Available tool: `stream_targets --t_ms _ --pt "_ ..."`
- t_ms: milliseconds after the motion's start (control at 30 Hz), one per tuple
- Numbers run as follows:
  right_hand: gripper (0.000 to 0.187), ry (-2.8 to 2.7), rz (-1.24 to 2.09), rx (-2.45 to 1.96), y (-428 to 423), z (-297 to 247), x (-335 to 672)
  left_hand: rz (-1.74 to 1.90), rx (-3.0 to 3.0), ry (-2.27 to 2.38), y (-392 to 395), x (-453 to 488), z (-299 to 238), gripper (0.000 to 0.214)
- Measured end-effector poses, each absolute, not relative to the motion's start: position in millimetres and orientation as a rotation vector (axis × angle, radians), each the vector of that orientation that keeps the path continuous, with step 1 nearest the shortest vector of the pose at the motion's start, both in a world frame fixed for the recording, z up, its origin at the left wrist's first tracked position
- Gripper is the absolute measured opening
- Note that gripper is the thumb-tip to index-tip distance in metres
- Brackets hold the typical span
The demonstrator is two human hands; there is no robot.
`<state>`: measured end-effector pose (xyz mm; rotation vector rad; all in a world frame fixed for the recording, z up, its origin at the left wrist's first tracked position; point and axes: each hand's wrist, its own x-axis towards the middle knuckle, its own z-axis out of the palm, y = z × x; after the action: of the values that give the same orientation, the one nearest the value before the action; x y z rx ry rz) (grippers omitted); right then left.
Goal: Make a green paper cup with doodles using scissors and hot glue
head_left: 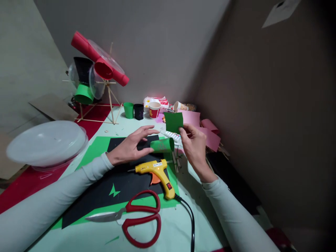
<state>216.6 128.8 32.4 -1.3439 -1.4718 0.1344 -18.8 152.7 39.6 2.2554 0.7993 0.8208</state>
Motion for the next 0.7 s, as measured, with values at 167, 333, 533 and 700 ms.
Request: stream_targets --t_ms 167,333,533,700 --pt "0.021 -1.392 0.501 -1.311 140 18 220 0.576 2.38 0.916 159 -1 35 0.086" --pt "0.035 -1.269 0.695 -1.303 146 12 228 0.445 2.426 0.933 166 17 36 0.099" --pt "0.035 -1.175 0.805 -1.256 141 20 227 0.359 2.46 0.884 163 25 43 0.076" --pt "0.034 -1.12 0.869 -1.207 138 25 227 0.412 2.379 0.925 160 24 46 0.065"
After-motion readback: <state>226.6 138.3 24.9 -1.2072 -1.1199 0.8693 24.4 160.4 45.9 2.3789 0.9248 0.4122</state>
